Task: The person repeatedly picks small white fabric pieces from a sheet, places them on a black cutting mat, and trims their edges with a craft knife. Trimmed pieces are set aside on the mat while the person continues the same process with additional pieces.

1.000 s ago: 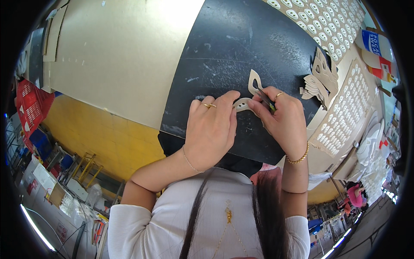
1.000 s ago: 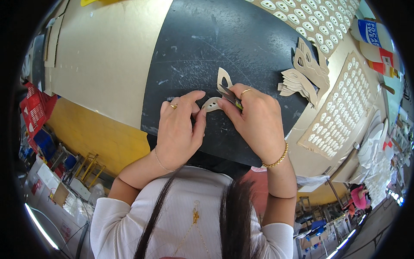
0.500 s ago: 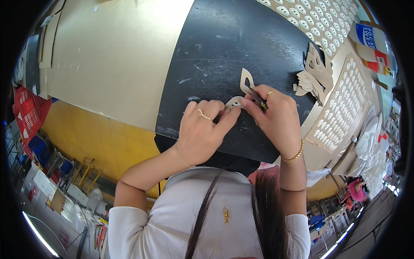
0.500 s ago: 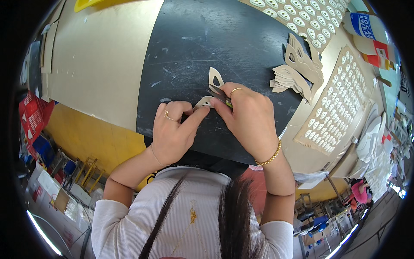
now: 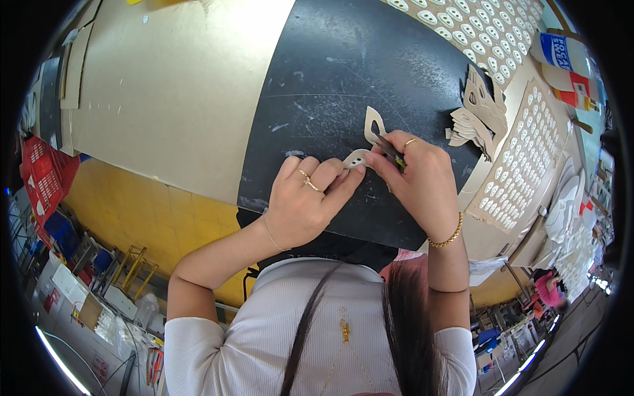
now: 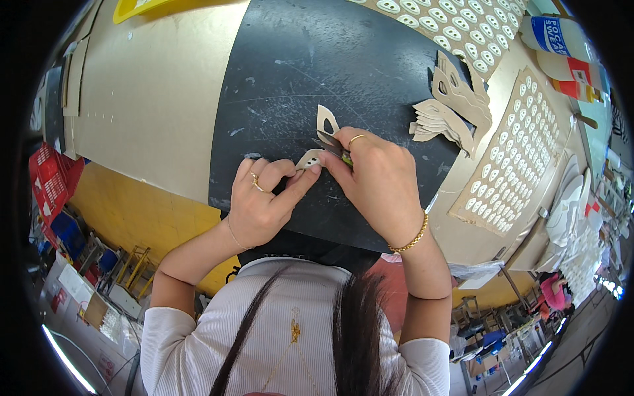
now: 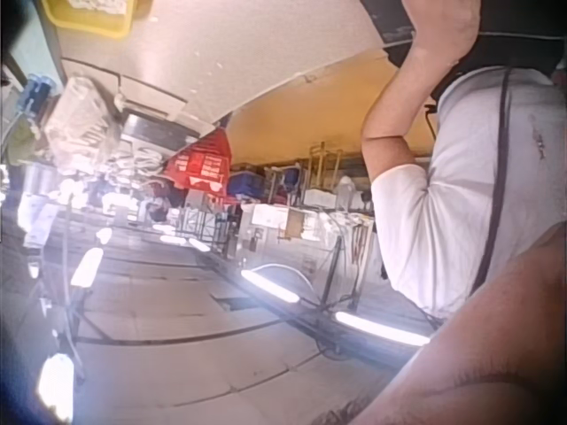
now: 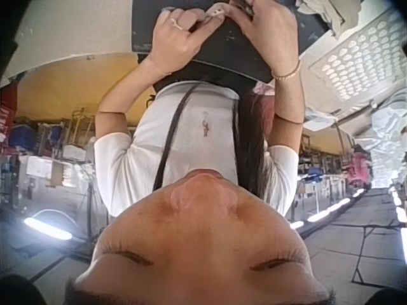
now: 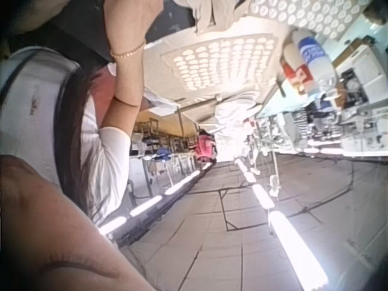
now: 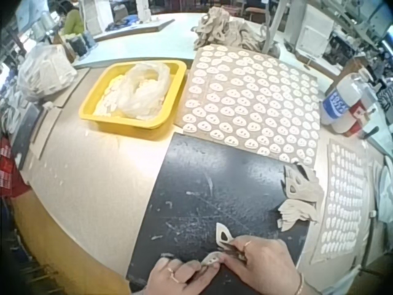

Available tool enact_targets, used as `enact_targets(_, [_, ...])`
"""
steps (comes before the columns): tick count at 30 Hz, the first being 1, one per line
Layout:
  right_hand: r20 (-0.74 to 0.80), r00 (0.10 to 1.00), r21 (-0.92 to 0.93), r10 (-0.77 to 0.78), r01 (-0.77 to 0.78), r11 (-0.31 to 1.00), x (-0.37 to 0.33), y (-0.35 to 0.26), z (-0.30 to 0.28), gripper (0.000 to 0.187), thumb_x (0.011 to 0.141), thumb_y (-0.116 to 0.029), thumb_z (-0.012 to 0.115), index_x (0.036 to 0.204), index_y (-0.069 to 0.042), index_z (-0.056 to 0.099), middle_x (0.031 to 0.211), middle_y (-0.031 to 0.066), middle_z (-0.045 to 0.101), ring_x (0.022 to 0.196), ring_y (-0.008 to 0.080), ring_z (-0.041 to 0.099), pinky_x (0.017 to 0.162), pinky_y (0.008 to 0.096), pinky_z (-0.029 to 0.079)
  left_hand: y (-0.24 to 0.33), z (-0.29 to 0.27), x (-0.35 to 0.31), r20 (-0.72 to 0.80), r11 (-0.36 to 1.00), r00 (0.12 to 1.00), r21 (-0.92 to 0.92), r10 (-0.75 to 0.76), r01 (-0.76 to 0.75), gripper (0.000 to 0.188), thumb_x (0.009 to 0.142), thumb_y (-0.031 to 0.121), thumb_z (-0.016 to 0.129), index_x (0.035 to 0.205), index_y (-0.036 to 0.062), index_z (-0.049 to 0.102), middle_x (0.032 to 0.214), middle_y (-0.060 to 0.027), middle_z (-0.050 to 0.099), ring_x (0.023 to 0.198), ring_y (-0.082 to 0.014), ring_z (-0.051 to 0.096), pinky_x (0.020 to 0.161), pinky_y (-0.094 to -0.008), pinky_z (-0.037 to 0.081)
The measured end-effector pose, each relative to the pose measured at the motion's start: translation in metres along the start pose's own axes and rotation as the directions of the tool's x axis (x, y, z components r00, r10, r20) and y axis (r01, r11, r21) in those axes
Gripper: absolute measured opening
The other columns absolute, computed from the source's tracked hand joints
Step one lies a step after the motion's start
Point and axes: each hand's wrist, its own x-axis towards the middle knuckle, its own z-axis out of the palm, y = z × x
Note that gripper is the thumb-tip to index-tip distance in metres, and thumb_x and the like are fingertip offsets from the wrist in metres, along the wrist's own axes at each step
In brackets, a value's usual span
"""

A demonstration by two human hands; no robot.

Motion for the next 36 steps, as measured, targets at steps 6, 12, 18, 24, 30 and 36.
enact_targets(6, [-0.015,1.0,-0.004,-0.017,0.017,1.0,0.0,0.0,0.0,0.02,0.086,-0.017,0.078,0.092,-0.001,0.069,0.087,0.0129,0.074,0.076,0.0325,0.071,0.067,0.0362,0.054,0.002,-0.003,0.003,0.02,1.0,1.0,-0.002,-0.01,0.01,0.028,0.081,0.009,0.069,0.109,0.0072,0.075,0.093,-0.0026,0.057,0.072,-0.0154,0.051,0.065,-0.0332,0.036])
enact_targets(12, [-0.012,0.998,0.004,-0.055,0.055,0.998,0.0,0.003,-0.001,0.02,0.086,-0.016,0.078,0.094,0.0,0.07,0.086,0.0137,0.073,0.072,0.031,0.071,0.065,0.0354,0.053,0.008,-0.005,0.005,0.035,0.997,0.999,0.066,-0.031,0.028,0.027,0.082,0.009,0.068,0.109,0.0071,0.075,0.092,-0.0027,0.056,0.073,-0.016,0.05,0.066,-0.0339,0.036])
enact_targets(18, [0.044,0.997,0.069,-0.056,0.053,0.996,0.0,0.005,-0.007,0.022,0.085,-0.015,0.08,0.095,0.002,0.07,0.082,0.0136,0.072,0.061,0.0228,0.068,0.059,0.0321,0.051,0.01,-0.004,0.004,0.015,0.997,0.998,0.053,-0.055,0.054,0.027,0.084,0.008,0.068,0.11,0.0072,0.074,0.093,-0.0033,0.056,0.074,-0.0168,0.05,0.066,-0.0343,0.036])
enact_targets(24, [0.025,0.998,0.008,-0.053,0.052,0.999,0.0,0.002,-0.005,0.023,0.085,-0.015,0.08,0.095,0.002,0.069,0.082,0.013,0.072,0.06,0.021,0.068,0.058,0.0317,0.051,0.01,-0.003,0.004,0.007,0.997,0.998,0.051,-0.066,0.066,0.028,0.084,0.007,0.068,0.111,0.0077,0.074,0.093,-0.0032,0.055,0.074,-0.017,0.051,0.067,-0.0345,0.037])
enact_targets(30, [0.026,0.999,0.007,-0.043,0.043,0.999,0.0,0.001,-0.005,0.021,0.085,-0.013,0.079,0.094,0.002,0.069,0.083,0.0129,0.073,0.058,0.0214,0.067,0.058,0.0317,0.051,0.01,-0.004,0.003,0.014,0.996,0.997,0.046,-0.072,0.072,0.028,0.084,0.007,0.069,0.111,0.0089,0.074,0.092,-0.0026,0.055,0.075,-0.0168,0.051,0.067,-0.0345,0.037])
enact_targets(36, [0.008,0.999,-0.004,-0.043,0.043,0.999,0.001,-0.001,-0.004,0.02,0.085,-0.015,0.079,0.093,0.001,0.069,0.072,0.0128,0.068,0.055,0.0219,0.065,0.056,0.0326,0.048,0.01,-0.002,0.001,0.011,0.996,0.998,0.058,-0.069,0.068,0.029,0.084,0.008,0.069,0.112,0.0095,0.074,0.093,-0.0022,0.055,0.075,-0.0167,0.051,0.067,-0.0346,0.036])
